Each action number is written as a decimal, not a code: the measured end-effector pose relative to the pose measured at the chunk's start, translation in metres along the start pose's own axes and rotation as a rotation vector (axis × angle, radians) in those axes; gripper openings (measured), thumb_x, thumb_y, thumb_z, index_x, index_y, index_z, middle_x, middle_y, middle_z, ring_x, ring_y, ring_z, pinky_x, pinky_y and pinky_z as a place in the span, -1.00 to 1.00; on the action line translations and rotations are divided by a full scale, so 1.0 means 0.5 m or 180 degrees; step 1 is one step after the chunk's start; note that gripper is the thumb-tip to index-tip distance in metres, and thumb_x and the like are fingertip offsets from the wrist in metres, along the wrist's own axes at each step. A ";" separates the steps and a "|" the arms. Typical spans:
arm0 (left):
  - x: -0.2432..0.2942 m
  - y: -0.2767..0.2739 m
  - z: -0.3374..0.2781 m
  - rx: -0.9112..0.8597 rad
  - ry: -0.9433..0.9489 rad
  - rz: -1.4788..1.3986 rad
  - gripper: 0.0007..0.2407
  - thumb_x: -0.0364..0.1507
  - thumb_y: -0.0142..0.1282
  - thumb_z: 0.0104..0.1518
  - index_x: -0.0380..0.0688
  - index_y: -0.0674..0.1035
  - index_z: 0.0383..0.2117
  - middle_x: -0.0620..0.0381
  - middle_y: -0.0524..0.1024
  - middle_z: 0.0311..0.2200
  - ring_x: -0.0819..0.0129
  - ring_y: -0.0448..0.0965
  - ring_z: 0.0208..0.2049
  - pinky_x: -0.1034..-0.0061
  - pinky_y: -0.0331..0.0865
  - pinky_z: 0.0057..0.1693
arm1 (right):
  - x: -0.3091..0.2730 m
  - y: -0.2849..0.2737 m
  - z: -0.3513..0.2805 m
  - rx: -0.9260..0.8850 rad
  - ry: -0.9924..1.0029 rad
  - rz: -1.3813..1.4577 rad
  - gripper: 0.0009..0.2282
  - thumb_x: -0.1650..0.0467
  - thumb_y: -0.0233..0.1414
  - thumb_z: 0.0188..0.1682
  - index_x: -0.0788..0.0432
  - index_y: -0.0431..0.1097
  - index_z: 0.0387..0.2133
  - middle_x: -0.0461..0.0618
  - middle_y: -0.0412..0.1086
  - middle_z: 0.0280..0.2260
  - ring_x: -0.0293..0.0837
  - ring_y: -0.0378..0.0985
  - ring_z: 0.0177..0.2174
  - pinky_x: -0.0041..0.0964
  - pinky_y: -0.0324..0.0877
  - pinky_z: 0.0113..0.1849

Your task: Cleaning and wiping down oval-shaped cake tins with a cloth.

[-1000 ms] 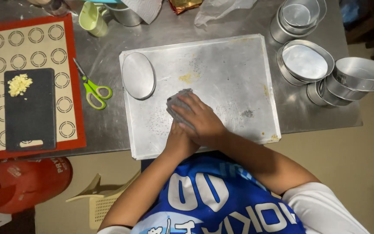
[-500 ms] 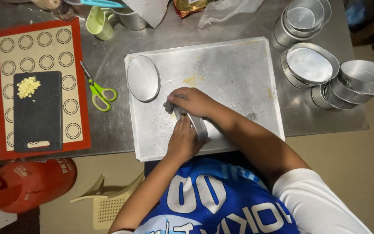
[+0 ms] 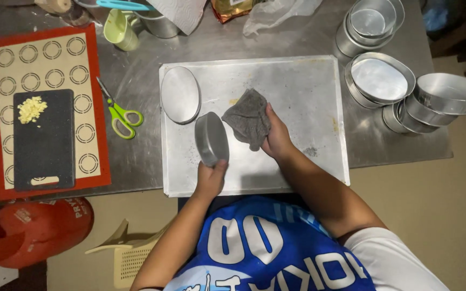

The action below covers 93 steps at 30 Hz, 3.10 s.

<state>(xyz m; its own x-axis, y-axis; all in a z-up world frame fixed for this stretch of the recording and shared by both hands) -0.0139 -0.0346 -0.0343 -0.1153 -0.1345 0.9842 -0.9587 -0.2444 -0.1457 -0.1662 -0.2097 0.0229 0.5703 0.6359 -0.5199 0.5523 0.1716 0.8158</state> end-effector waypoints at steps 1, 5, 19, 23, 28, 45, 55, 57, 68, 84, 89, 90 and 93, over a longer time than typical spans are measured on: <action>-0.030 -0.005 -0.002 0.0070 -0.0173 -0.0358 -0.69 -0.30 0.10 0.38 -0.36 0.57 0.01 -0.25 0.53 -0.19 0.10 0.51 -0.18 0.22 0.42 0.07 | 0.004 -0.002 -0.004 0.0177 0.0049 -0.0049 -0.49 0.17 -0.35 0.21 0.32 0.07 0.27 0.22 0.30 0.15 0.08 0.42 0.13 -0.01 0.32 0.18; 0.062 -0.018 0.024 0.0818 -0.0467 -0.2796 -0.56 -0.28 -0.01 0.36 -0.42 0.37 0.21 -0.20 0.40 0.19 0.06 0.41 0.24 0.25 0.28 0.35 | 0.023 -0.026 -0.007 0.0103 -0.0230 -0.0544 -0.46 0.16 -0.34 0.22 0.35 0.06 0.29 0.22 0.29 0.17 0.08 0.38 0.15 -0.02 0.32 0.19; 0.050 -0.019 0.020 -0.0724 -0.0560 -0.3220 -0.36 -0.17 0.04 0.23 -0.22 0.14 0.39 -0.07 0.25 0.33 0.09 0.29 0.34 0.14 0.14 0.42 | 0.019 0.142 -0.100 -0.1446 -0.2200 -0.5522 -0.16 -0.03 0.34 -0.33 -0.05 0.20 0.25 0.25 -0.04 0.33 0.33 0.01 0.32 0.21 0.07 0.25; -0.154 -0.033 0.009 -0.0863 -0.0704 -0.2922 -0.39 -0.11 -0.08 0.35 -0.31 0.16 0.37 -0.17 0.28 0.31 0.05 0.31 0.32 0.16 0.14 0.42 | 0.055 0.088 -0.123 -0.1784 -0.2754 -0.6070 -0.23 0.00 0.31 -0.27 -0.16 0.22 0.25 0.13 0.01 0.35 0.32 -0.04 0.33 0.32 0.00 0.23; 0.011 -0.020 0.030 -0.0777 -0.0872 -0.2965 -0.26 0.10 -0.17 0.25 -0.26 0.11 0.39 -0.10 0.30 0.31 0.10 0.37 0.30 0.18 0.17 0.41 | 0.067 0.102 -0.137 -0.2344 -0.3127 -0.5339 -0.33 0.05 0.28 -0.05 -0.21 0.17 0.31 0.11 -0.06 0.43 0.16 0.02 0.41 0.24 0.05 0.33; 0.035 -0.025 0.027 -0.1619 -0.1175 -0.4452 -0.14 0.24 -0.29 0.26 -0.32 0.15 0.44 -0.32 0.31 0.31 -0.07 0.42 0.26 0.18 0.37 0.20 | 0.093 0.155 -0.163 -0.2348 -0.2931 -0.6527 -0.58 0.28 0.13 -0.11 -0.30 0.41 0.09 -0.21 0.21 0.27 -0.04 0.23 0.27 0.28 0.08 0.17; 0.076 -0.021 0.052 -0.0926 -0.1221 -0.3451 -0.21 0.19 -0.34 0.21 -0.21 0.15 0.41 -0.06 0.33 0.30 0.15 0.35 0.27 0.25 0.24 0.33 | 0.017 0.086 -0.139 -0.2903 -0.2482 -0.5943 -0.58 0.38 0.29 -0.36 -0.10 0.54 -0.13 -0.34 0.45 0.09 -0.12 0.27 0.25 0.16 0.11 0.23; 0.090 -0.020 0.053 -0.0922 -0.1200 -0.3441 -0.23 0.17 -0.33 0.23 -0.22 0.15 0.41 -0.06 0.33 0.31 0.17 0.35 0.28 0.26 0.24 0.35 | 0.007 0.078 -0.147 -0.2750 -0.2538 -0.5942 -0.61 0.40 0.30 -0.33 -0.10 0.55 -0.15 -0.38 0.45 0.09 -0.13 0.28 0.26 0.14 0.11 0.25; 0.117 -0.027 0.069 -0.1015 -0.1119 -0.3351 -0.25 0.16 -0.29 0.23 -0.19 0.16 0.39 -0.09 0.35 0.28 0.04 0.42 0.26 0.12 0.26 0.35 | -0.053 0.085 -0.136 -0.2242 -0.2303 -0.5209 -0.74 0.40 0.34 -0.25 0.01 0.56 -0.26 -0.22 0.58 -0.08 0.01 0.31 0.26 0.16 0.00 0.26; 0.100 -0.007 0.004 -0.0900 -0.0869 -0.1409 -0.69 -0.37 0.21 0.22 -0.35 0.59 0.00 -0.29 0.51 0.12 -0.10 0.46 0.22 0.01 0.31 0.34 | -0.109 -0.060 -0.132 -0.0622 -0.1646 -0.5319 -0.66 0.40 0.24 -0.25 0.12 0.54 -0.14 0.21 0.39 0.13 0.19 0.30 0.19 0.05 0.15 0.15; 0.256 0.040 -0.018 -0.0993 0.0805 0.1236 -0.75 -0.42 0.26 0.10 -0.20 0.67 -0.11 -0.08 0.51 0.17 -0.02 0.34 0.35 0.11 0.25 0.36 | -0.092 -0.139 -0.107 0.0364 -0.0627 -0.3138 -0.63 0.32 0.09 0.05 0.16 0.39 0.12 0.07 0.53 -0.12 -0.10 0.50 -0.13 -0.21 0.40 -0.04; 0.258 0.047 -0.022 -0.0977 0.0994 0.1666 -0.77 -0.43 0.26 0.07 -0.17 0.68 -0.14 -0.04 0.47 0.21 -0.04 0.30 0.36 0.08 0.19 0.33 | -0.091 -0.158 -0.101 0.0501 -0.0690 -0.2667 -0.66 0.32 0.05 0.10 0.25 0.40 0.07 0.03 0.52 -0.13 -0.16 0.52 -0.13 -0.24 0.41 -0.05; 0.250 0.060 -0.032 -0.0889 0.1224 0.2113 -0.79 -0.44 0.27 0.03 -0.14 0.66 -0.19 0.01 0.44 0.26 -0.04 0.26 0.37 0.06 0.13 0.32 | -0.102 -0.121 -0.133 0.1144 -0.0671 -0.2074 -0.67 0.30 -0.04 0.19 0.36 0.42 0.02 0.03 0.52 -0.12 -0.17 0.52 -0.12 -0.27 0.40 -0.03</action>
<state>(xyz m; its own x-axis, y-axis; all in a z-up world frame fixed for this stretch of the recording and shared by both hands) -0.0613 -0.0432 0.0860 -0.7146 0.1842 0.6749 -0.6829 0.0256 -0.7301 -0.2692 -0.2023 0.0168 0.1463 0.3276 -0.9334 0.9591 0.1843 0.2150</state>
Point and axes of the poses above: each hand's wrist, its own z-axis towards the middle knuckle, its own y-axis out of the palm, x = y × z, the point moved 4 cm from there along z, towards the middle knuckle
